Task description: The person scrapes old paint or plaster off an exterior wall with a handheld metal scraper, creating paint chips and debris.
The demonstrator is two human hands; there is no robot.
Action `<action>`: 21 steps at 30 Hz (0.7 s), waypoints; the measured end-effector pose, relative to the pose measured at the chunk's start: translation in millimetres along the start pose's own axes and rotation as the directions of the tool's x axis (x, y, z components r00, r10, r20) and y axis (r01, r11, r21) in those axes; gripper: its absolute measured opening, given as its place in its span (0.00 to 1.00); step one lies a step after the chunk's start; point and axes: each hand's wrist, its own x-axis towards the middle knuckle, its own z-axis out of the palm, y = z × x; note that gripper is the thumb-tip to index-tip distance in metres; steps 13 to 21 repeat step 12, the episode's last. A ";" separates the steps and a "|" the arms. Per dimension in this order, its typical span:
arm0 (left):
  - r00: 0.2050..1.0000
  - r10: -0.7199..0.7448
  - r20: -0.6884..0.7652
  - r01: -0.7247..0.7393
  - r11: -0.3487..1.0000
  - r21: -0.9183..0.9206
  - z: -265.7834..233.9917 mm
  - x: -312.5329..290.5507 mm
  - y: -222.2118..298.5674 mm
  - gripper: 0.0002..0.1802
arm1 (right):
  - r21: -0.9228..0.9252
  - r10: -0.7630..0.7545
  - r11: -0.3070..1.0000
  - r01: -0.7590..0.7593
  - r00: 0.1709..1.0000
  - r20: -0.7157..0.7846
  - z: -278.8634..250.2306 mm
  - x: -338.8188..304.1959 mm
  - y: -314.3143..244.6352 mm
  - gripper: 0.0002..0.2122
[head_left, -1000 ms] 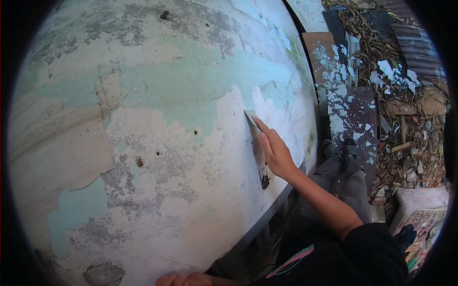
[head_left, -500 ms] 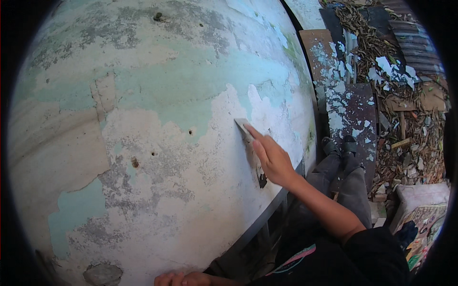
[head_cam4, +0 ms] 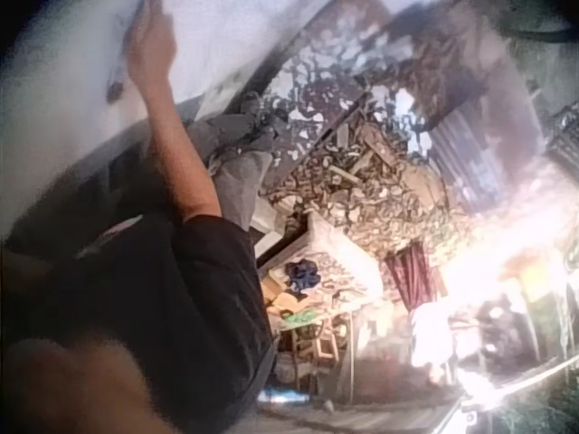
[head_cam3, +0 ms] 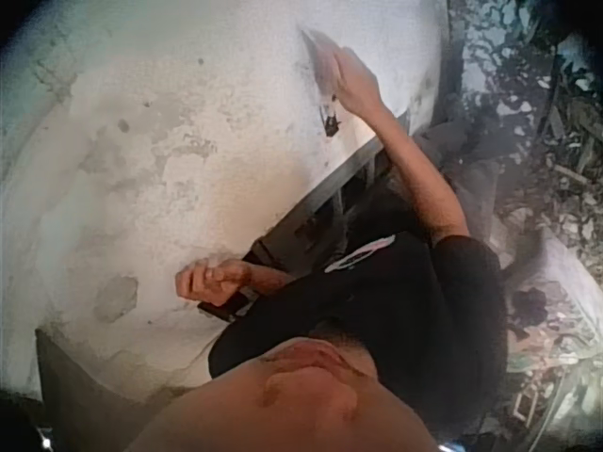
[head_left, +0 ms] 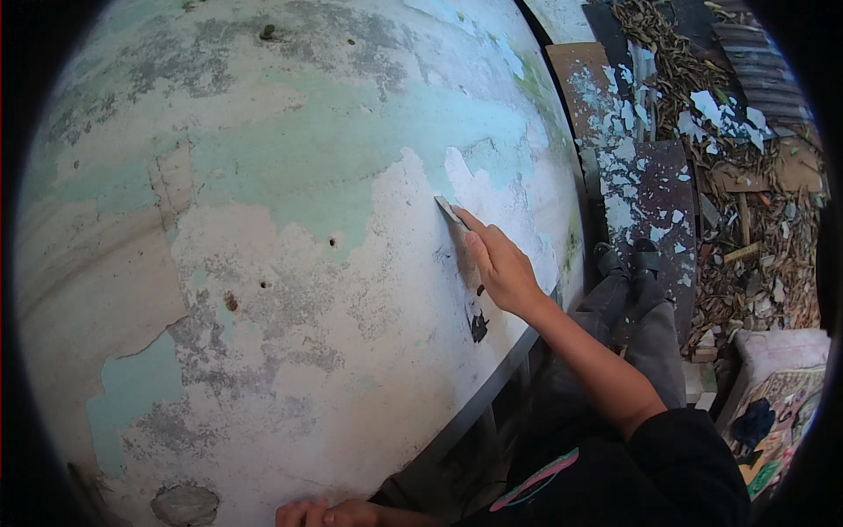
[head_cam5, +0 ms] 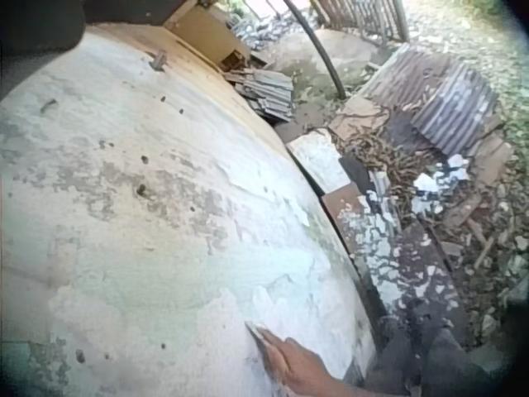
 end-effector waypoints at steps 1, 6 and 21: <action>1.000 0.011 -0.009 -0.011 1.000 -0.008 -0.5 -5.0 -4.1 0.25 | 0.005 -0.001 1.000 0.001 1.000 -0.005 1.3 -1.9 2.7 0.20; 0.999 0.032 0.021 -0.033 0.999 0.011 -6.3 -5.5 -8.0 0.25 | -0.008 -0.040 0.999 0.041 0.996 0.075 8.9 -25.9 4.6 0.20; 0.999 -0.010 -0.048 0.007 0.998 -0.066 4.1 -8.8 -4.9 0.23 | -0.044 -0.070 0.997 0.068 0.996 -0.047 -5.6 34.9 8.1 0.20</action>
